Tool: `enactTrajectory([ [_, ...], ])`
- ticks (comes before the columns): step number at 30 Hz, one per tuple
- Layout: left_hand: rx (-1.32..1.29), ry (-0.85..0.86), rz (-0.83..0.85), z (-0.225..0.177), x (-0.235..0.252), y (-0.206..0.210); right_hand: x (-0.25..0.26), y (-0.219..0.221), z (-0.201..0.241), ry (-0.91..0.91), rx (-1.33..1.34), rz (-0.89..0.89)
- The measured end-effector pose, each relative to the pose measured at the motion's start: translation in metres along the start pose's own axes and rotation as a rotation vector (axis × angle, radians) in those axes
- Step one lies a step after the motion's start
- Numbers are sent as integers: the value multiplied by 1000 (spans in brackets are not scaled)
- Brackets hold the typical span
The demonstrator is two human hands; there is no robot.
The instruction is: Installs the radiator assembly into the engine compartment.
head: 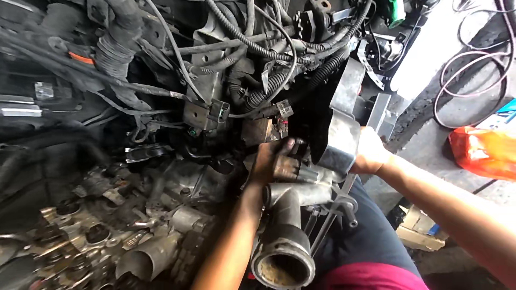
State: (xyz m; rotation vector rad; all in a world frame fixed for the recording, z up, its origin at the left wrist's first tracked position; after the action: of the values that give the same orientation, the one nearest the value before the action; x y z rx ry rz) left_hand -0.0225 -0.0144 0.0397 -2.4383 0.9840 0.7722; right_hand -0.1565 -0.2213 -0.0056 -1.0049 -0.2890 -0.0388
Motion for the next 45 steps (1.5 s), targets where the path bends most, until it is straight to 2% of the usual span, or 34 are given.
enactTrajectory([
  [4, 81, 42, 59, -5, 12, -6, 1, -1, 0, 14, 0, 25],
  [8, 37, -69, 106, -12, 16, -5, 0, 0, 1, 11, 7, 23],
  [12, -195, -122, 104, 4, 11, 0, 0, 1, 0, 11, -9, 9],
  [16, -307, -71, 66, 7, 3, 6, 0, 0, 0, 7, -3, 3],
  [19, -326, -203, 16, -13, -4, 9, 1, 0, 0, 2, -16, 5],
  [24, -334, 156, -28, 48, 23, 19, 1, 0, 0, 2, -34, -1],
  [29, -324, 98, -120, 70, 32, 25, 2, 0, 0, 6, -27, -1],
  [31, -314, 82, -160, 46, 35, 28, 3, -2, 0, 7, -7, -7],
  [34, -222, 246, -244, 36, 41, 35, 2, -1, -1, 7, 7, -17],
  [35, -118, 142, -255, 8, 31, 37, 2, -1, 0, 11, 12, -13],
  [36, -68, -103, -176, -39, 15, 35, 1, 0, 0, 12, 13, -7],
  [37, -147, -281, -153, -78, 7, 36, 1, 1, 0, 12, 9, -3],
  [38, -267, -314, -170, -94, 4, 38, 2, 2, -1, 11, -1, -3],
  [40, -463, -236, -192, -94, 5, 41, 2, 2, -2, 12, -12, 12],
  [41, -503, -102, -192, -69, 13, 42, 0, 2, -3, 14, -10, 19],
  [43, -450, 334, -217, 22, 46, 43, -1, 2, -3, 8, 4, 18],
  [44, -377, 426, -259, 45, 54, 39, 0, 2, -2, -1, 3, 3],
  [45, -275, 416, -277, 50, 52, 32, 1, 2, -2, -7, 1, -12],
])
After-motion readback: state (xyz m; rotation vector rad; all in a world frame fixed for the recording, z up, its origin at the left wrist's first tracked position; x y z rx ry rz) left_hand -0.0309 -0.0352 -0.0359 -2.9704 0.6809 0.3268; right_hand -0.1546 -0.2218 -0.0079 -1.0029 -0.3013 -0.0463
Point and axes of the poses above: each hand's wrist, its own x-axis towards the middle knuckle, its own y-axis out of the palm, z = x × y, the point moved 1 cm from there along x, towards the middle knuckle, and after that the axes turned 5 degrees about -x, right-handed, at the moved point
